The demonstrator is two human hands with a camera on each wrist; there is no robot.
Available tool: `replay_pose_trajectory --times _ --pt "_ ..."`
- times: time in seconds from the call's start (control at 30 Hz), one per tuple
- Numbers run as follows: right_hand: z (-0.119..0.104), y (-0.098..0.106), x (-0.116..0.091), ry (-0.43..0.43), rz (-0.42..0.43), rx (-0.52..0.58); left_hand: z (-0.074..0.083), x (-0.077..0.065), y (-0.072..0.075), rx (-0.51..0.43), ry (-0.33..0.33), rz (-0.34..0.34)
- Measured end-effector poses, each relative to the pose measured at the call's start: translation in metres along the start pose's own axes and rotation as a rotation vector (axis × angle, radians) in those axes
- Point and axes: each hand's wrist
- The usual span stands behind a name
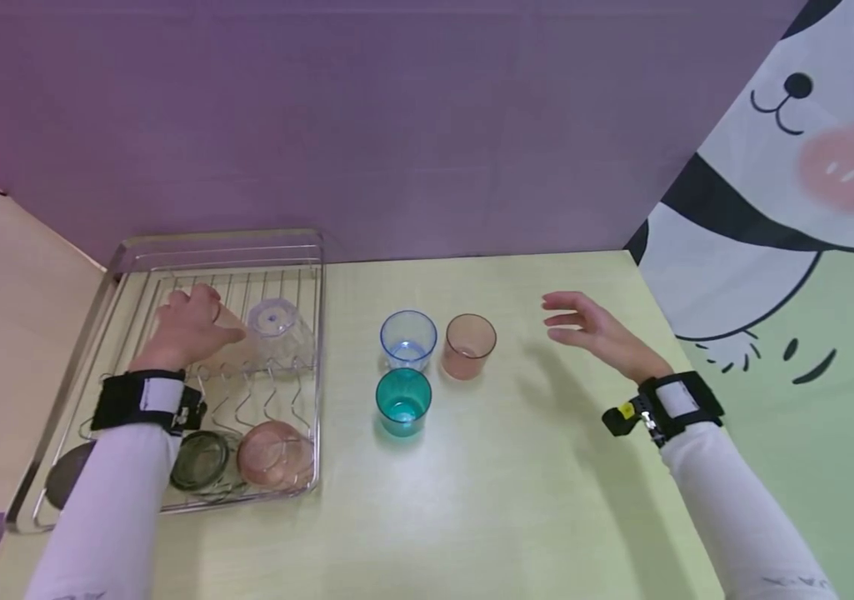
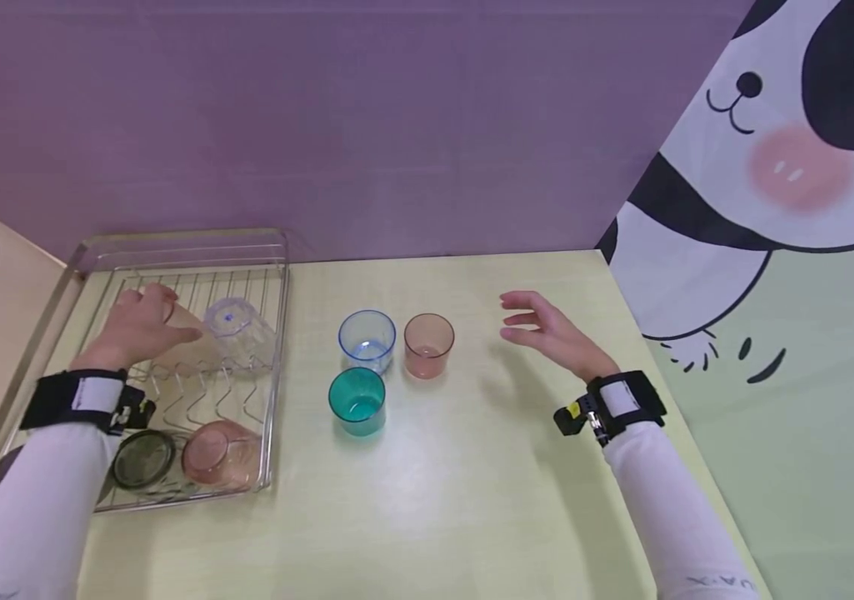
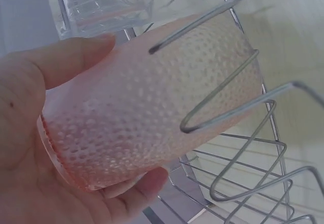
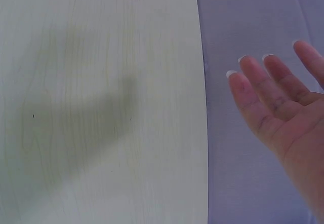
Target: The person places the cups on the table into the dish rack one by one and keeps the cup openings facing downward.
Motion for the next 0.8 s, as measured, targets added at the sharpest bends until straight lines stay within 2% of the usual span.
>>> replay_pose_trajectory --times 0.23,0.6,0.8 --pt "-0.0011 0.0009 -0.0007 -0.012 0.005 -0.016 -0.0034 0.0021 -0.0025 -0.009 -0.007 0.032" --pt "-0.0057 0.0045 -0.0018 -0.004 0.026 -0.029 -0.0001 -0.0002 0.0007 -0.006 -0.007 0.048" --pt "-0.0055 0.0065 -0.0021 -0.011 0.038 -0.016 -0.0073 -0.0034 0.0071 -0.013 -0.056 0.04"
Point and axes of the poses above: each hand's wrist, its own x-axis towards the middle knuckle, its own y-axis out of the back of the hand, z = x × y, and after that the axes turned 10 degrees about -y, right-handed
